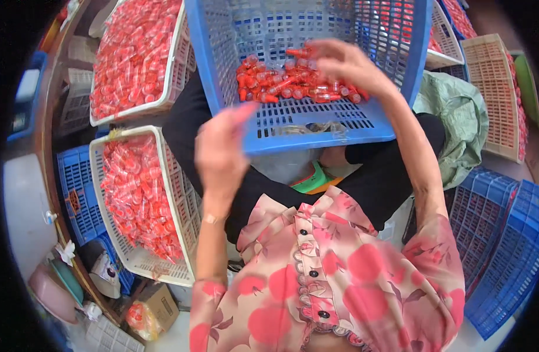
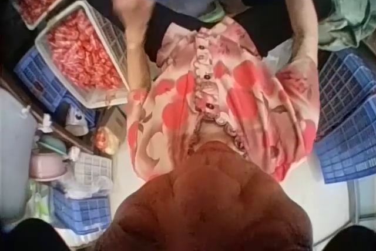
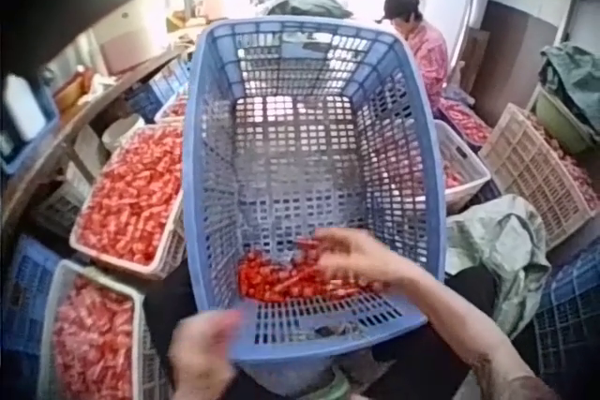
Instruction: Sorting small red plastic components and weighing them on a digital scale to ensure correct batch sizes.
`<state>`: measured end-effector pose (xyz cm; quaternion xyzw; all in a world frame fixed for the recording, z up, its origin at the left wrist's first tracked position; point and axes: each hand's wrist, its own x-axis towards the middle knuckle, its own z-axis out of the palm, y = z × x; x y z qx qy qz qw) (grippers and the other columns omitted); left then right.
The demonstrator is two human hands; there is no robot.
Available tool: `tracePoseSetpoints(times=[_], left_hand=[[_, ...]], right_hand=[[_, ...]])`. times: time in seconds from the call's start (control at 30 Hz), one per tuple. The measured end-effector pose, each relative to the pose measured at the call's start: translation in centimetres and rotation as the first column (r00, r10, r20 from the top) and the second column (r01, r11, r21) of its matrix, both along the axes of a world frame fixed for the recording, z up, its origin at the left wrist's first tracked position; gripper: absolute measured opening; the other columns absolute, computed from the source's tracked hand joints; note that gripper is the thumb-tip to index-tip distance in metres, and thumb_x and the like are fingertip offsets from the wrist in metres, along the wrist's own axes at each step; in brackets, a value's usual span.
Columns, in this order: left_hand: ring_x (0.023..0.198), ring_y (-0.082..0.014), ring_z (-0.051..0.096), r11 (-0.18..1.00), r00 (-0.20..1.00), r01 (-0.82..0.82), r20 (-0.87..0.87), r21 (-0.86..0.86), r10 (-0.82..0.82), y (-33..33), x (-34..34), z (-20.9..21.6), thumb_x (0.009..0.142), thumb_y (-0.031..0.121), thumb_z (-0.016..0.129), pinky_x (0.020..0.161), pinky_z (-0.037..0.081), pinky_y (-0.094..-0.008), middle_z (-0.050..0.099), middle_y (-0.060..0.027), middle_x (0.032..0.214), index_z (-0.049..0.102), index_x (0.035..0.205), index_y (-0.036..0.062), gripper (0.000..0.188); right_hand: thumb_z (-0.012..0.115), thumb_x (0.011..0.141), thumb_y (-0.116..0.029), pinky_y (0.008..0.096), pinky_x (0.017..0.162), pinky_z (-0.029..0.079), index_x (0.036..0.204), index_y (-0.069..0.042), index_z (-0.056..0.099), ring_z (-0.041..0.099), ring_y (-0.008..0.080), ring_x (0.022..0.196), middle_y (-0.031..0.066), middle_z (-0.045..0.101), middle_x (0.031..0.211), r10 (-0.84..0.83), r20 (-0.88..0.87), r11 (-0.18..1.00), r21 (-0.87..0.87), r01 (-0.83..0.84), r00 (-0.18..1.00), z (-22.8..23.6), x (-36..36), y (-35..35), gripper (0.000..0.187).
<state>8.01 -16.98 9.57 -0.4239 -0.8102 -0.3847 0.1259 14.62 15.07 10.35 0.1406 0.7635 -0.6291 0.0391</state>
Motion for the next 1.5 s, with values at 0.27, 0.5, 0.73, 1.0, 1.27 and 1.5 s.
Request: tracePoseSetpoints(times=[0.27, 0.5, 0.73, 1.0, 1.27, 1.5], left_hand=[[0.109, -0.0353, 0.057, 0.588, 0.527, -0.807, -0.521, -0.057, 0.672, -8.7, -0.9, 4.2, 0.083, 0.001, 0.066, 0.099, 0.041, -0.0448, 0.064, -0.0176, 0.112, 0.059, 0.117, -0.0009, 0.035], [0.104, -0.0343, 0.059, 0.943, 0.987, 0.112, 0.148, -0.312, -0.068, 12.7, -2.1, -3.7, 0.079, 0.01, 0.068, 0.081, 0.051, -0.0409, 0.063, -0.0157, 0.107, 0.061, 0.103, 0.0027, 0.026], [0.105, -0.0341, 0.059, 0.628, 0.989, 0.026, 0.111, -0.778, 0.097, 15.7, -4.8, -16.8, 0.08, 0.021, 0.069, 0.083, 0.049, -0.0487, 0.066, -0.0174, 0.104, 0.061, 0.104, 0.0034, 0.031], [0.088, -0.023, 0.065, 0.935, 0.392, 0.351, 0.899, 0.051, -0.196, 17.4, -6.0, -11.4, 0.091, 0.033, 0.062, 0.08, 0.051, -0.04, 0.064, -0.0097, 0.089, 0.057, 0.107, 0.0023, 0.035], [0.088, -0.0175, 0.063, 0.811, -0.171, 0.367, 0.89, 0.455, -0.422, 13.6, -4.2, -5.5, 0.099, 0.038, 0.051, 0.076, 0.048, -0.0285, 0.059, -0.0034, 0.09, 0.051, 0.118, 0.0047, 0.039], [0.086, -0.0182, 0.062, 0.729, -0.363, 0.249, 0.759, 0.638, -0.54, 11.1, -3.5, -4.5, 0.097, 0.038, 0.053, 0.076, 0.048, -0.029, 0.057, -0.0022, 0.088, 0.053, 0.113, 0.0055, 0.036]], right_hand=[[0.062, 0.087, -0.02, 0.0409, 0.083, 0.05, 0.115, -0.003, 0.063, 0.063, 0.032, 0.097, 0.0147, 0.064, 0.112, -0.087, 0.01, 0.723, 0.689, 0.056, 0.996, -13.7, -0.4, 8.1, 0.033], [0.063, 0.081, -0.013, 0.0486, 0.084, 0.045, 0.104, -0.007, 0.065, 0.054, 0.035, 0.102, 0.0115, 0.06, 0.106, 0.149, 0.079, 0.211, 0.971, -0.109, 0.986, -17.4, -1.0, 7.3, 0.024], [0.066, 0.083, -0.018, 0.0435, 0.089, 0.045, 0.105, -0.004, 0.063, 0.057, 0.0305, 0.103, 0.0136, 0.061, 0.105, 0.046, 0.015, 0.396, 0.918, -0.032, 0.999, -13.3, 0.9, 6.8, 0.027], [0.064, 0.09, -0.019, 0.0294, 0.085, 0.048, 0.118, 0.0, 0.057, 0.06, 0.0164, 0.097, 0.0109, 0.063, 0.109, -0.026, -0.142, 0.921, 0.382, 0.079, 0.99, -7.0, 1.3, 6.1, 0.035], [0.064, 0.086, -0.005, 0.0293, 0.086, 0.048, 0.112, 0.002, 0.059, 0.058, 0.0155, 0.096, 0.0084, 0.061, 0.104, 0.235, -0.188, 0.914, 0.375, -0.151, 0.954, 0.6, 1.4, 2.3, 0.027], [0.068, 0.082, -0.005, 0.0332, 0.081, 0.048, 0.112, 0.001, 0.059, 0.06, 0.025, 0.093, 0.0124, 0.06, 0.099, 0.465, -0.324, 0.753, 0.633, -0.176, 0.824, 3.1, 1.3, -0.3, 0.032]])
